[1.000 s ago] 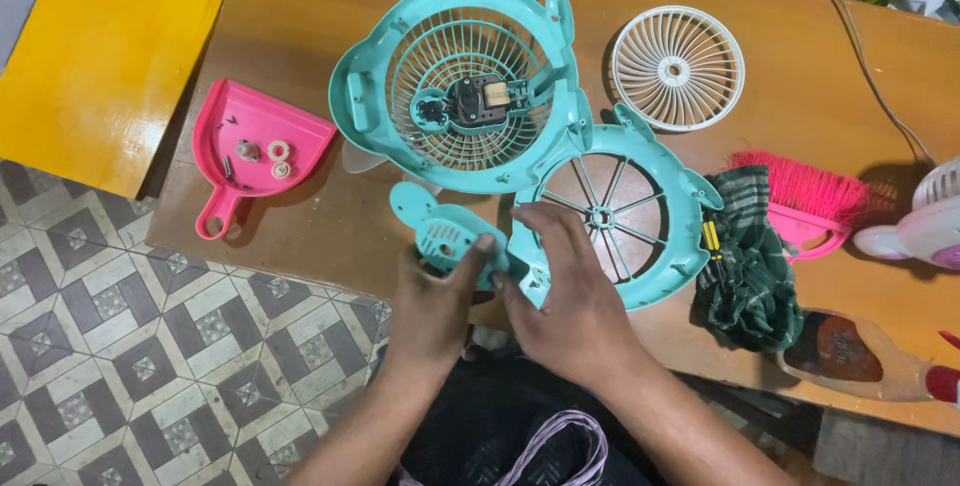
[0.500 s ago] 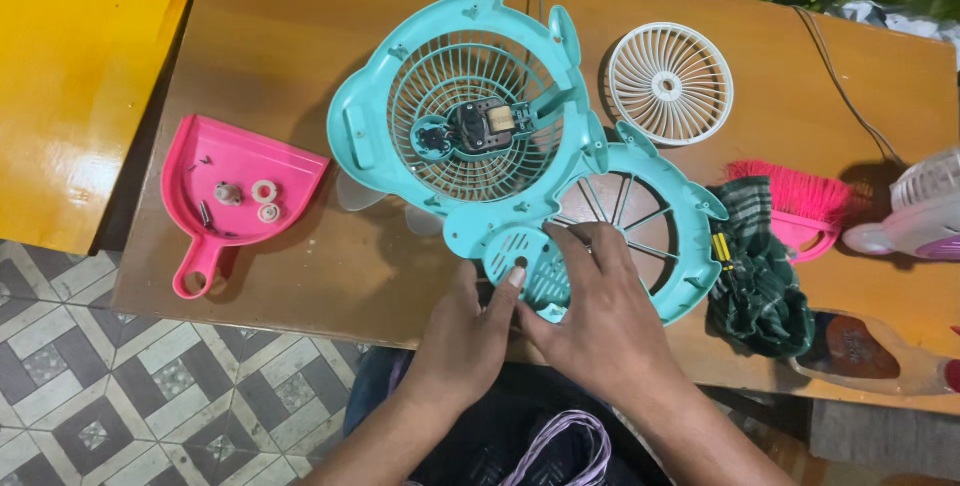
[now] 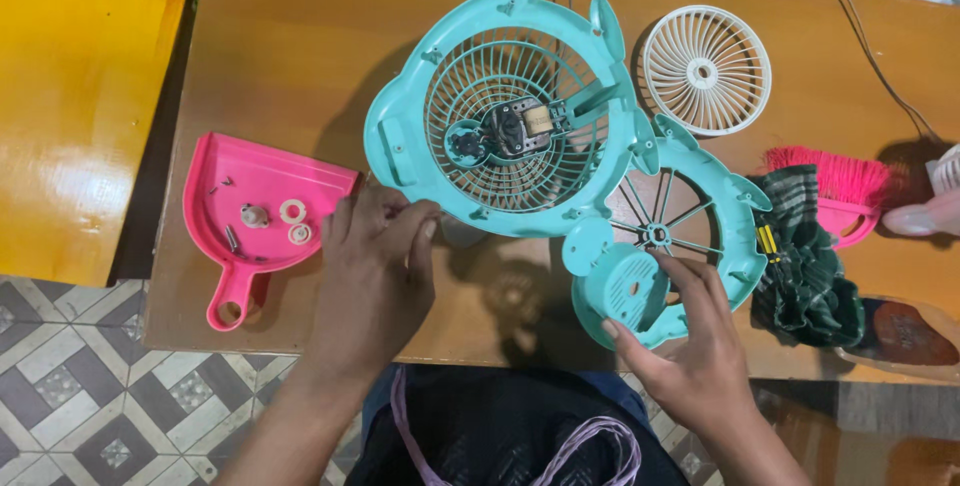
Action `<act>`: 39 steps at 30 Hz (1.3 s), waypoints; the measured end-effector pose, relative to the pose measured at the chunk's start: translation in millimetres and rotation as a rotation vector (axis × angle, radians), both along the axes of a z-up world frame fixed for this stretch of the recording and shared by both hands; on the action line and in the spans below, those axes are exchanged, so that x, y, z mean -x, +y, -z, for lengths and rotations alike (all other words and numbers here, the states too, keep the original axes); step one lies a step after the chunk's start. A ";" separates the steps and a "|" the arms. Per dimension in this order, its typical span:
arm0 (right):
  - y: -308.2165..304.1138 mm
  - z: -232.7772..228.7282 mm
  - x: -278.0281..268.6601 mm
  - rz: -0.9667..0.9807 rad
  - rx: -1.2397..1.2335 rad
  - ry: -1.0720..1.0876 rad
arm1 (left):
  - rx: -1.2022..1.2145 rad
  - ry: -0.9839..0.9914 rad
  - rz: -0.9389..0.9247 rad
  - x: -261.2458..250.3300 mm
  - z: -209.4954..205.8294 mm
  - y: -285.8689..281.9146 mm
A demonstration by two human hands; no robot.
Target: The person assembles a small teal electric fan on a wooden table. They place the motor housing into the rear cage, secure it with screws using a screwdriver, attach the fan blades, and then fit the front cage over the assembly.
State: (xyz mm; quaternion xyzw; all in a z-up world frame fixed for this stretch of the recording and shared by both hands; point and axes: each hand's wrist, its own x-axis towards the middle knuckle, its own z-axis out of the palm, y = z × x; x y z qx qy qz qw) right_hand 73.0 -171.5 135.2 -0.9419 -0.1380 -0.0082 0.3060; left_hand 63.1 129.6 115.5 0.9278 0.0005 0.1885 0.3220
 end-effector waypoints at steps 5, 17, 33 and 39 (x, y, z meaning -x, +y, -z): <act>-15.1 4.1 -0.2 0.098 -0.074 -0.002 | -0.236 -0.097 0.077 -57.7 7.1 12.7; -44.3 6.6 -30.9 0.098 -0.077 -0.040 | -0.530 0.165 0.256 -148.3 43.3 -4.7; -65.0 25.5 -41.4 0.064 -0.123 -0.013 | -0.559 0.257 0.239 -156.2 56.7 -11.3; -72.4 23.8 -39.4 0.077 -0.125 0.018 | -0.529 0.276 0.249 -152.7 56.6 -10.5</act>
